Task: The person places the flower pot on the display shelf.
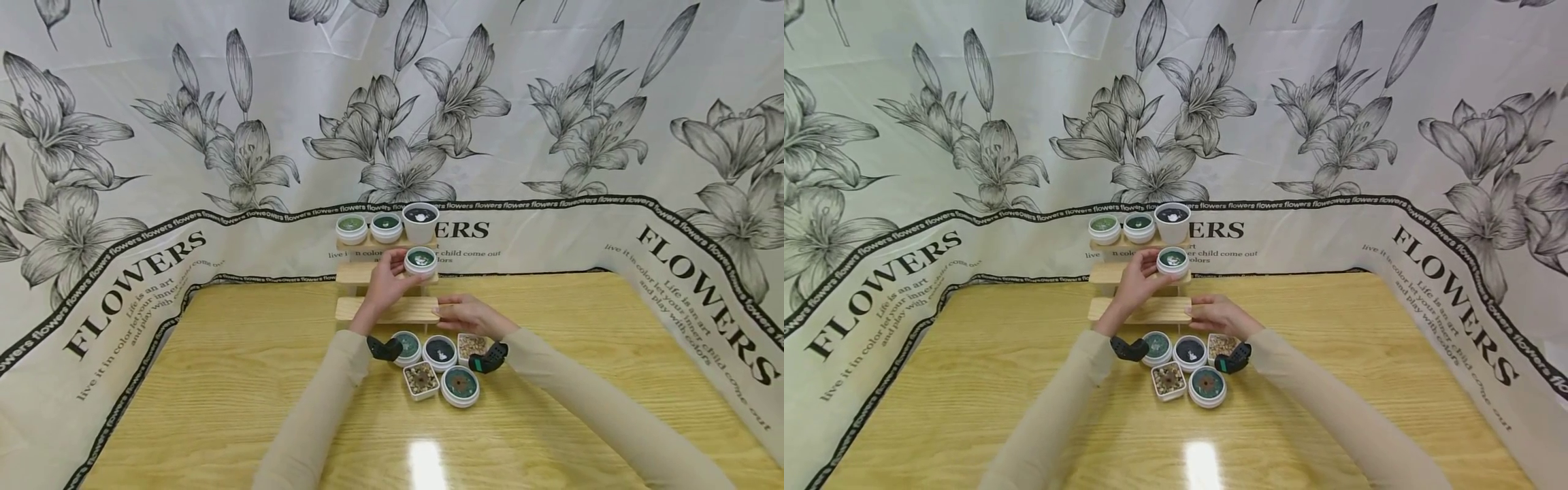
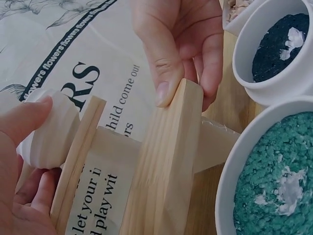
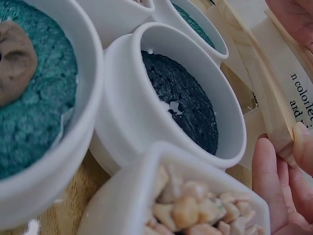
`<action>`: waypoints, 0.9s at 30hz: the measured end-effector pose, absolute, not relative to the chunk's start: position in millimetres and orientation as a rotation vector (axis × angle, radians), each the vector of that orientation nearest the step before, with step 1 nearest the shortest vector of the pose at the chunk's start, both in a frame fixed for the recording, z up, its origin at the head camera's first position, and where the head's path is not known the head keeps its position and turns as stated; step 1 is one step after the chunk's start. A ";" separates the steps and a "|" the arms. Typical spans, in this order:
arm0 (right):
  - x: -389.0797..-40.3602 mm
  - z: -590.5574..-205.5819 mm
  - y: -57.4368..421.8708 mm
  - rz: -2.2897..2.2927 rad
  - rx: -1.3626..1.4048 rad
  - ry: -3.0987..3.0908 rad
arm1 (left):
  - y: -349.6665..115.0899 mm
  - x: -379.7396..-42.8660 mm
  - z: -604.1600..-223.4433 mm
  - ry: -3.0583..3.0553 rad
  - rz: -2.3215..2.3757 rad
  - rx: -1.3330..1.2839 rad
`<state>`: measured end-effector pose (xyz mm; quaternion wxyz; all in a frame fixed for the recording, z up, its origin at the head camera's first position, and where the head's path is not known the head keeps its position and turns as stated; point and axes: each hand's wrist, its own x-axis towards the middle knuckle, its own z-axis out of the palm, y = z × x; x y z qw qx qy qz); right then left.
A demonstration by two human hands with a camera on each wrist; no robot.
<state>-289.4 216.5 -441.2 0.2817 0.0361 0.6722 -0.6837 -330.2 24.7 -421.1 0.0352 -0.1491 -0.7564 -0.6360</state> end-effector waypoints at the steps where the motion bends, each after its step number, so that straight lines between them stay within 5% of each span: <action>1: -289.4 -441.1 216.9 -1.831 0.094 1.801 | 25.1 -330.6 -421.2 -2.323 -1.951 -0.460; 27: -289.9 -442.8 213.8 -1.848 0.114 1.810 | 26.7 -331.4 -420.8 -2.238 -2.036 -0.408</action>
